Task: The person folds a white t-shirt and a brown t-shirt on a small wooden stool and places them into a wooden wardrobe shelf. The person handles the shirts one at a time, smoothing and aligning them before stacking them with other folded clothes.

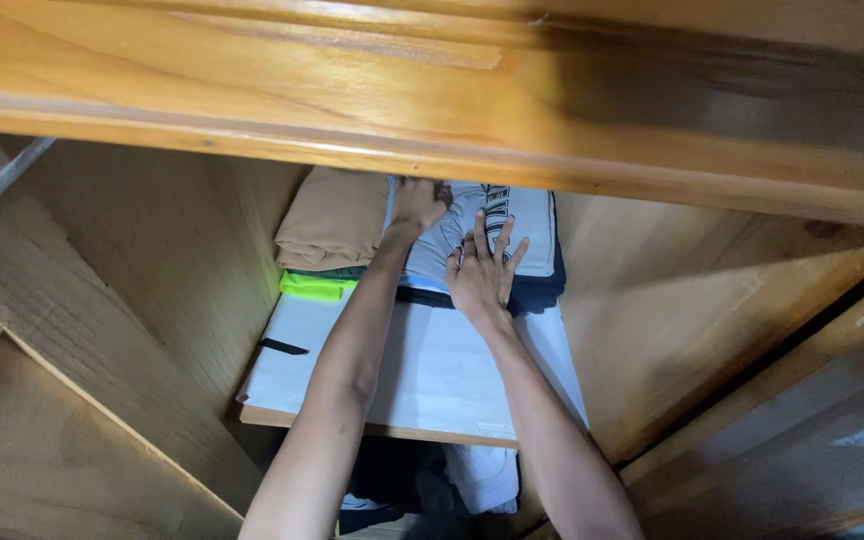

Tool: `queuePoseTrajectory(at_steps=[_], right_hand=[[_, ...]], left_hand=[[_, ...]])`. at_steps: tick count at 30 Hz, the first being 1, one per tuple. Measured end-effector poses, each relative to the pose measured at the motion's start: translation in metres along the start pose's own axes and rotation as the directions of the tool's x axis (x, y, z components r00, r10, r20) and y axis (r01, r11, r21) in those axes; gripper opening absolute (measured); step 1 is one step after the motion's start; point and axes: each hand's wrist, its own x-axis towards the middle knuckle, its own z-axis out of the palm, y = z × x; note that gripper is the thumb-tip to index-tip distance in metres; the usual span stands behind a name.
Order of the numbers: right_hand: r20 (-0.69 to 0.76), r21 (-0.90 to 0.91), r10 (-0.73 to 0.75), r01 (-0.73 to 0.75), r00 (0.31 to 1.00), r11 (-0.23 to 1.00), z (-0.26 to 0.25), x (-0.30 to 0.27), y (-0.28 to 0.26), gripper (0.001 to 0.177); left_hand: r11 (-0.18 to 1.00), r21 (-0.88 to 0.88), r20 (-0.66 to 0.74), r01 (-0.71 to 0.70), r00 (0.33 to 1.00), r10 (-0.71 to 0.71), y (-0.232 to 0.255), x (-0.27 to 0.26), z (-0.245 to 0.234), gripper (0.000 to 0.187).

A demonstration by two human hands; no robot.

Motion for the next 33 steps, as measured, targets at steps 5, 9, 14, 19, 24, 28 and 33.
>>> queuePoseTrajectory(at_steps=[5, 9, 14, 19, 24, 28, 33], right_hand=[[0.120, -0.034, -0.015, 0.019, 0.993, 0.999, 0.016, 0.019, 0.009, 0.060], [0.236, -0.111, -0.007, 0.034, 0.972, 0.993, 0.006, 0.057, 0.005, 0.060], [0.168, 0.174, 0.083, -0.112, 0.982, 0.978, -0.023, 0.084, -0.006, 0.048], [0.166, 0.104, -0.029, 0.012, 0.986, 0.995, -0.002, 0.099, -0.027, 0.058], [0.279, 0.037, -0.153, 0.149, 0.948, 0.988, 0.007, 0.122, -0.034, 0.067], [0.454, 0.175, -0.195, 0.128, 0.870, 0.976, 0.002, 0.130, -0.033, 0.076], [0.650, 0.172, -0.141, 0.036, 0.747, 0.984, -0.021, 0.133, -0.044, 0.080]], left_hand=[[0.817, -0.574, -0.313, 0.056, 0.906, -0.283, -0.025, 0.006, 0.003, 0.041], [0.805, -0.585, -0.286, 0.095, 0.905, -0.315, 0.025, -0.084, -0.093, 0.031], [0.969, 0.133, -0.546, -0.209, 0.800, 0.248, -0.042, -0.090, -0.026, 0.051], [0.985, 0.153, -0.667, -0.080, 0.727, 0.163, -0.027, -0.135, -0.034, 0.035], [0.968, 0.234, -0.697, -0.091, 0.678, 0.232, -0.037, -0.152, -0.031, 0.042], [0.943, 0.296, -0.702, -0.153, 0.635, 0.323, -0.044, -0.155, -0.025, 0.043], [0.941, 0.303, -0.707, -0.150, 0.627, 0.328, -0.045, -0.153, -0.022, 0.044]])
